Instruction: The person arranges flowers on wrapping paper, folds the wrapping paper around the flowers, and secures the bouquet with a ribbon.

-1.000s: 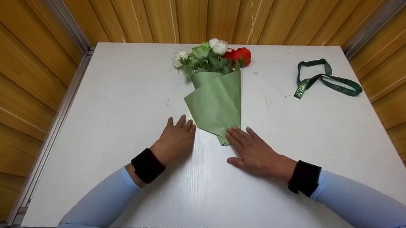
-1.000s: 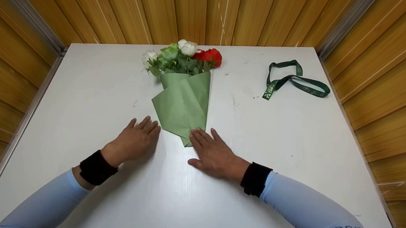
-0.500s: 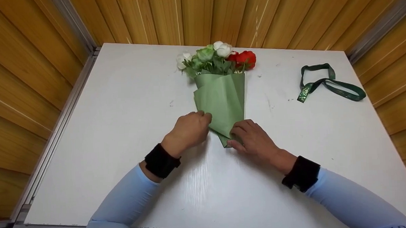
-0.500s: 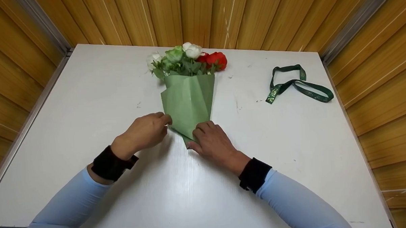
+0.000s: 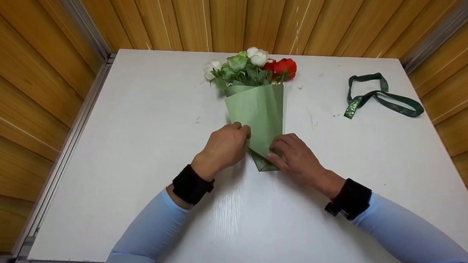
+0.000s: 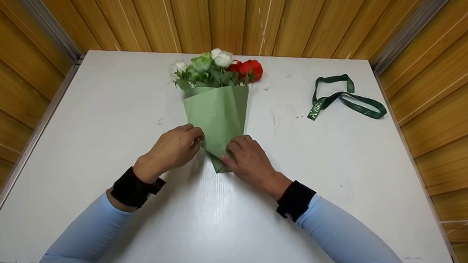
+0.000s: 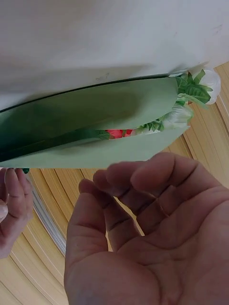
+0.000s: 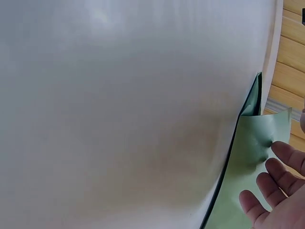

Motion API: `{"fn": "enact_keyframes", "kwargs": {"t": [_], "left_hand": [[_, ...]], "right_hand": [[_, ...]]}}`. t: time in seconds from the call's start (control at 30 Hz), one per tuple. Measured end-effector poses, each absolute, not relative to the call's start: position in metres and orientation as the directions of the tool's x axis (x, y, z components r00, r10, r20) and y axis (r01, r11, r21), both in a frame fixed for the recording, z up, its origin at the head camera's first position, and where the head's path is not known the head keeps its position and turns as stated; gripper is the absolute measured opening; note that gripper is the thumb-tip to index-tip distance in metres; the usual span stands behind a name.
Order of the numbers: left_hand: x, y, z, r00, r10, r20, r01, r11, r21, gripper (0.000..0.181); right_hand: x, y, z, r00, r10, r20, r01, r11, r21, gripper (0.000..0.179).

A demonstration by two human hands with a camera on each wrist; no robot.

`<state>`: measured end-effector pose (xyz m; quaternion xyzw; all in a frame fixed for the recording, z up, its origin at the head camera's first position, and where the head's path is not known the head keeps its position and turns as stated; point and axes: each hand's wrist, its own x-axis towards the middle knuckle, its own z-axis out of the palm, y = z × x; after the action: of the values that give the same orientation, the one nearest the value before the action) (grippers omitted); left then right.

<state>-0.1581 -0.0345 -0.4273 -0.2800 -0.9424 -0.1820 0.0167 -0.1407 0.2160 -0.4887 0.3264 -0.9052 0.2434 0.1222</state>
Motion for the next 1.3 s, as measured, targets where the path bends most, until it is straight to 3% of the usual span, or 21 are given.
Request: {"fn": "enact_keyframes", "kwargs": {"t": [0.27, 0.4, 0.53, 0.67, 0.77, 0.93, 1.3], "left_hand": [[-0.158, -0.029, -0.424, -0.860, 0.481, 0.171, 0.507, 0.764, 0.400, 0.019], [-0.157, -0.026, -0.422, -0.862, 0.471, 0.188, 0.504, 0.755, 0.419, 0.018], [-0.158, -0.025, -0.421, -0.868, 0.458, 0.189, 0.492, 0.748, 0.445, 0.016], [-0.161, -0.026, -0.425, -0.888, 0.433, 0.152, 0.451, 0.761, 0.468, 0.015], [-0.164, -0.026, -0.432, -0.901, 0.416, 0.128, 0.425, 0.780, 0.460, 0.019], [-0.163, -0.025, -0.446, -0.908, 0.411, 0.079, 0.405, 0.817, 0.412, 0.027], [-0.164, -0.016, -0.458, -0.925, 0.368, -0.100, 0.326, 0.899, 0.293, 0.059]], "right_hand": [[-0.155, 0.220, -0.478, -0.926, -0.262, 0.271, -0.374, 0.728, -0.575, 0.012], [-0.168, 0.223, -0.476, -0.975, -0.147, 0.169, -0.222, 0.727, -0.649, 0.027], [-0.183, 0.218, -0.474, -0.990, -0.117, 0.073, -0.136, 0.739, -0.660, 0.058], [-0.196, 0.201, -0.476, -0.985, -0.171, 0.000, -0.137, 0.790, -0.598, 0.090], [-0.200, 0.184, -0.482, -0.969, -0.245, -0.038, -0.198, 0.857, -0.476, 0.099], [-0.198, 0.164, -0.491, -0.956, -0.277, -0.091, -0.245, 0.932, -0.266, 0.102], [-0.198, 0.163, -0.494, -0.961, -0.243, -0.132, -0.216, 0.958, -0.188, 0.096]]}}
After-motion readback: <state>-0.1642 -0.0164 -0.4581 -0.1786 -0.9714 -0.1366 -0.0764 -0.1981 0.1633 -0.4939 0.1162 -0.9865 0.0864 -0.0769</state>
